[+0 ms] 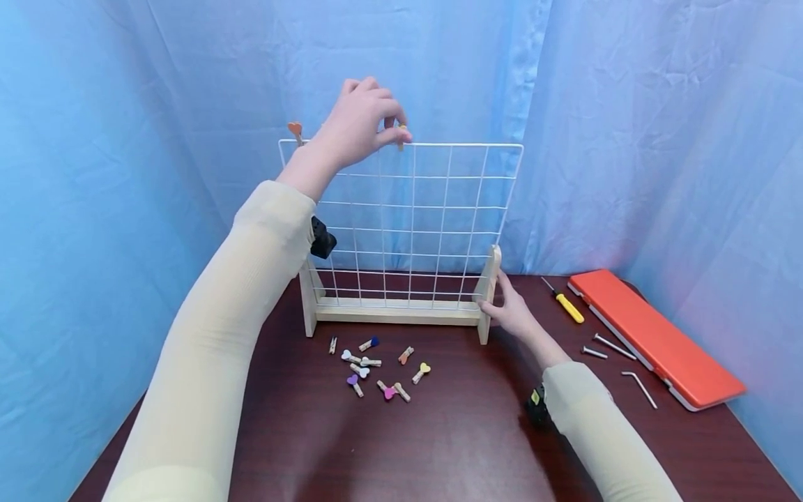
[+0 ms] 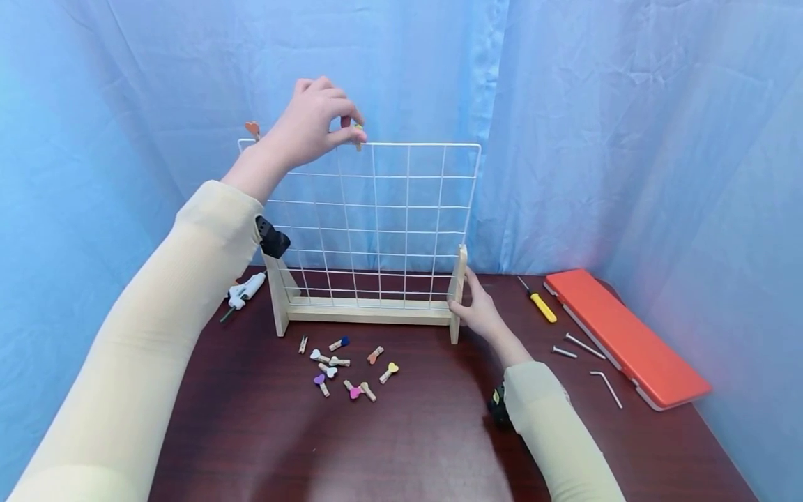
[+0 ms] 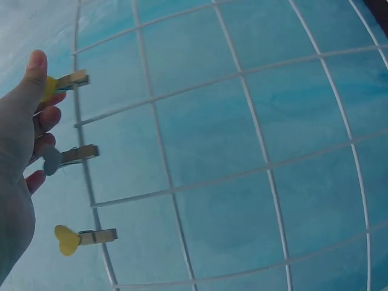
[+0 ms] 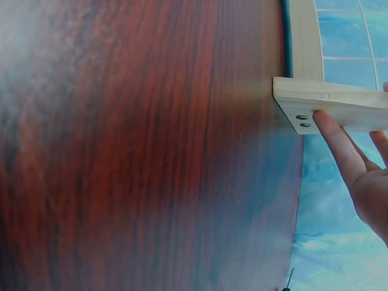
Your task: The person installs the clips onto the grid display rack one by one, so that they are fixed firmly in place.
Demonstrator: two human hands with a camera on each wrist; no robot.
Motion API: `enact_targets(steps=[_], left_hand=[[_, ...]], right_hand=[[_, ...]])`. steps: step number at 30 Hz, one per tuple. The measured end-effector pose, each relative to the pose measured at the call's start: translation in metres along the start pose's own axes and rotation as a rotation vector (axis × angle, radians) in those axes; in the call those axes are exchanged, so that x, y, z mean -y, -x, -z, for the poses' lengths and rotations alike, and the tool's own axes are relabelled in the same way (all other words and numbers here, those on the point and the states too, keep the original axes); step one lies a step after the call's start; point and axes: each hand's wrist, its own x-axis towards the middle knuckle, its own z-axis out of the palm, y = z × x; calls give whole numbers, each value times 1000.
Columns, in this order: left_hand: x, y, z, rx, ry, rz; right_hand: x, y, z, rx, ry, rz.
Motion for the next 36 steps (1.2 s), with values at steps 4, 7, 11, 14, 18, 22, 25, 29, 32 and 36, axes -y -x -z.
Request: enact_targets(steps=[4,7,11,14,18,22,25,29,32,36], left_hand=[[0,9,9,-55,47,40],[0,20,14,-106,107,31],[-3,42,11,-192,206,-23],[-7,67,-4,-270,287,-99],[-15,114,-38,-274,321,-159],[-22,166,-80,-115,316,-70],[-20,201,-112,32,306,25],[-10,239,-147,190,297,152],[1,259,-168,278,355,226],[9,272,-188,362,457,281]], right_hand=[[1,0,-2,-5,7,4],[2,1,-1,-11,7,-2],[4,2,-1,-9,-4,-5],[5,2,0,-4,-9,-5],[5,1,1,0,-3,-3],[4,2,1,-4,-2,-6],[3,5,3,-16,0,-15],[4,6,5,-16,-3,-12],[8,10,7,-5,-17,-13],[15,14,7,-6,-24,-20]])
